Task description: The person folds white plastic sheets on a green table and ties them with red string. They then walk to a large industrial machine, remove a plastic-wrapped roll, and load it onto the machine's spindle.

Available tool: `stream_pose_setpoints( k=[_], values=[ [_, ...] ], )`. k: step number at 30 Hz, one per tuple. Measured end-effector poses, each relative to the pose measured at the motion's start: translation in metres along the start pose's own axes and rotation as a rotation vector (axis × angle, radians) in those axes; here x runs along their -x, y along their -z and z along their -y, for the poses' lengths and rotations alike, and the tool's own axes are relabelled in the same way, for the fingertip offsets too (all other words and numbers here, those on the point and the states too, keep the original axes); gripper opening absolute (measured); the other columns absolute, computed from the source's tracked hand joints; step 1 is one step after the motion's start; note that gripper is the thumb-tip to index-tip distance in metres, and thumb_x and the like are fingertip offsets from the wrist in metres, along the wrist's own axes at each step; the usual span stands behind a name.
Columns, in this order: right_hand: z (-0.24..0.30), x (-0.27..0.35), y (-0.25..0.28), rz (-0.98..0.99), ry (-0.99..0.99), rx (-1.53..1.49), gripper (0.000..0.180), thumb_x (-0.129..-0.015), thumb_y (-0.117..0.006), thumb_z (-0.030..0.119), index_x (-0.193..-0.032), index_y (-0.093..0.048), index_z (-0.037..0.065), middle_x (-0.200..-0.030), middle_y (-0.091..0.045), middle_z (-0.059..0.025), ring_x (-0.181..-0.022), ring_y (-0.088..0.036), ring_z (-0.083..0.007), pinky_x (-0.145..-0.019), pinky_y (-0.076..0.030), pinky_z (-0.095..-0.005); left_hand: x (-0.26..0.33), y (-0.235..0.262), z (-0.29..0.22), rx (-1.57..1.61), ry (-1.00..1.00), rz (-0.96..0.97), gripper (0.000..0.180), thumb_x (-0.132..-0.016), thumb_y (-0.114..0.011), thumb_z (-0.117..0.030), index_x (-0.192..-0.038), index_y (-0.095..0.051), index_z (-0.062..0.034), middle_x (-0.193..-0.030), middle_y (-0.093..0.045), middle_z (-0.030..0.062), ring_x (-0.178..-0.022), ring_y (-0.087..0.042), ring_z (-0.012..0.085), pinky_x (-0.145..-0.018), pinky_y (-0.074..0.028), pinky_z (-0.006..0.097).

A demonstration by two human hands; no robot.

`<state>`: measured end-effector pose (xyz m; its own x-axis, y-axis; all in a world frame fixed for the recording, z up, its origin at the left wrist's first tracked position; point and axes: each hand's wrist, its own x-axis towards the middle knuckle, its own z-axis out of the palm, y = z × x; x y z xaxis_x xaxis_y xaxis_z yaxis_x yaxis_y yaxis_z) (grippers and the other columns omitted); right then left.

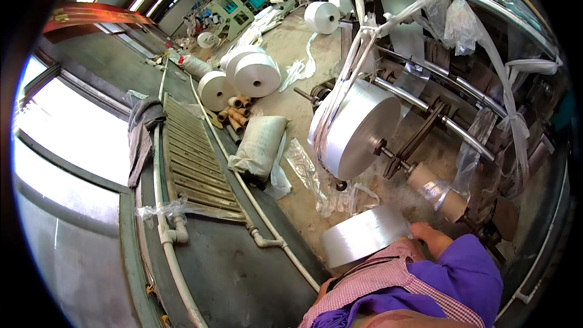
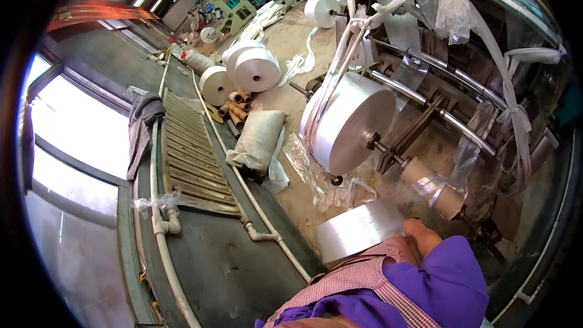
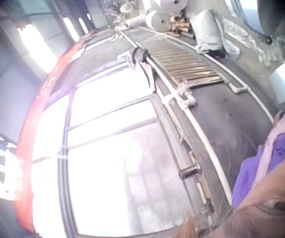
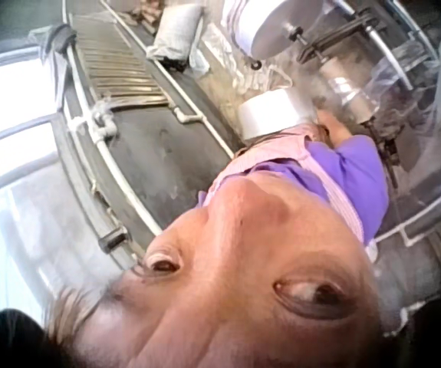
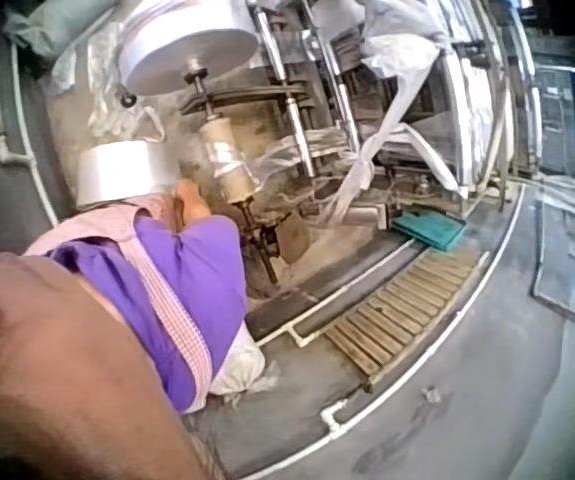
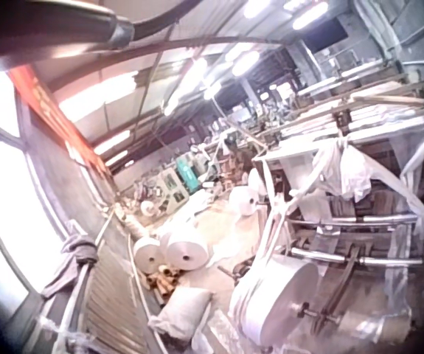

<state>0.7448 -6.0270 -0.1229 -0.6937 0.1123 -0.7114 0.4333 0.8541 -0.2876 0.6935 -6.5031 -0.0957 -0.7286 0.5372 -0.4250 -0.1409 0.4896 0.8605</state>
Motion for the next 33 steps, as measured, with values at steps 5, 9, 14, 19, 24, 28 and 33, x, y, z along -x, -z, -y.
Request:
stream_pose_setpoints(
  k=[5,9,14,19,24,28,33],
  values=[
    [0.001,0.012,0.006,0.083,-0.191,-0.066,0.03,-0.072,-0.057,0.015,-0.099,-0.063,0.004,-0.106,-0.06,-0.0173,-0.099,-0.058,-0.0333,-0.081,-0.047,-0.0425,-0.016,-0.008,-0.003,0.002,0.106,-0.033,0.06,-0.073,-0.063,-0.034,-0.12,-0.049,0.0013,-0.112,-0.057,0.0164,-0.106,-0.052,0.0239,-0.092,-0.038,0.031],
    [-0.026,-0.007,-0.013,0.132,-0.077,-0.047,0.029,-0.073,-0.055,0.02,-0.098,-0.064,0.008,-0.104,-0.061,-0.016,-0.099,-0.057,-0.0318,-0.081,-0.046,-0.0412,-0.021,-0.008,-0.008,-0.001,0.12,-0.051,0.06,-0.073,-0.064,-0.033,-0.12,-0.049,0.0015,-0.113,-0.057,0.0165,-0.106,-0.052,0.0239,-0.092,-0.038,0.031],
    [-0.042,0.014,-0.013,0.056,0.021,-0.136,0.028,-0.076,-0.052,0.026,-0.095,-0.064,0.01,-0.096,-0.063,-0.0162,-0.091,-0.059,-0.0333,-0.076,-0.046,-0.0433,-0.013,-0.007,0.003,0.013,0.121,-0.076,0.059,-0.073,-0.064,-0.031,-0.12,-0.049,0.0017,-0.113,-0.056,0.0165,-0.106,-0.052,0.0238,-0.092,-0.038,0.031],
    [-0.038,0.029,0.034,-0.008,0.188,-0.147,0.026,-0.078,-0.051,0.029,-0.091,-0.063,0.009,-0.092,-0.062,-0.0169,-0.087,-0.059,-0.034,-0.075,-0.045,-0.0443,-0.016,-0.01,0.019,0.006,0.18,-0.075,0.058,-0.073,-0.065,-0.03,-0.119,-0.049,0.0019,-0.113,-0.056,0.0166,-0.106,-0.052,0.0237,-0.092,-0.038,0.031],
    [0.024,0.026,0.052,-0.132,0.329,-0.099,0.027,-0.081,-0.048,0.03,-0.089,-0.061,0.007,-0.091,-0.061,-0.0181,-0.089,-0.058,-0.036,-0.076,-0.045,-0.0455,-0.063,-0.021,-0.047,0.037,0.141,-0.109,0.036,-0.086,-0.055,-0.022,-0.113,-0.055,0.0013,-0.103,-0.061,0.0146,-0.095,-0.057,0.0203,-0.085,-0.042,0.027],
    [0.087,0.07,0.078,-0.07,0.281,-0.002,0.028,-0.082,-0.049,0.031,-0.091,-0.061,0.007,-0.094,-0.061,-0.0185,-0.092,-0.057,-0.0369,-0.079,-0.044,-0.046,-0.104,-0.04,-0.09,0.126,-0.027,-0.043,0.037,-0.087,-0.053,-0.022,-0.118,-0.053,-0.002,-0.104,-0.061,0.014,-0.096,-0.058,0.0198,-0.083,-0.045,0.029],
    [0.088,0.087,0.077,-0.137,0.234,-0.268,0.026,-0.085,-0.05,0.028,-0.085,-0.06,0.004,-0.075,-0.06,-0.0124,-0.066,-0.059,-0.0268,-0.058,-0.047,-0.0406,-0.128,-0.085,-0.179,0.027,-0.235,0.379,0.053,-0.084,-0.059,-0.013,-0.131,-0.036,-0.0035,-0.122,-0.052,0.0117,-0.102,-0.054,0.0198,-0.084,-0.046,0.03]
  ],
)
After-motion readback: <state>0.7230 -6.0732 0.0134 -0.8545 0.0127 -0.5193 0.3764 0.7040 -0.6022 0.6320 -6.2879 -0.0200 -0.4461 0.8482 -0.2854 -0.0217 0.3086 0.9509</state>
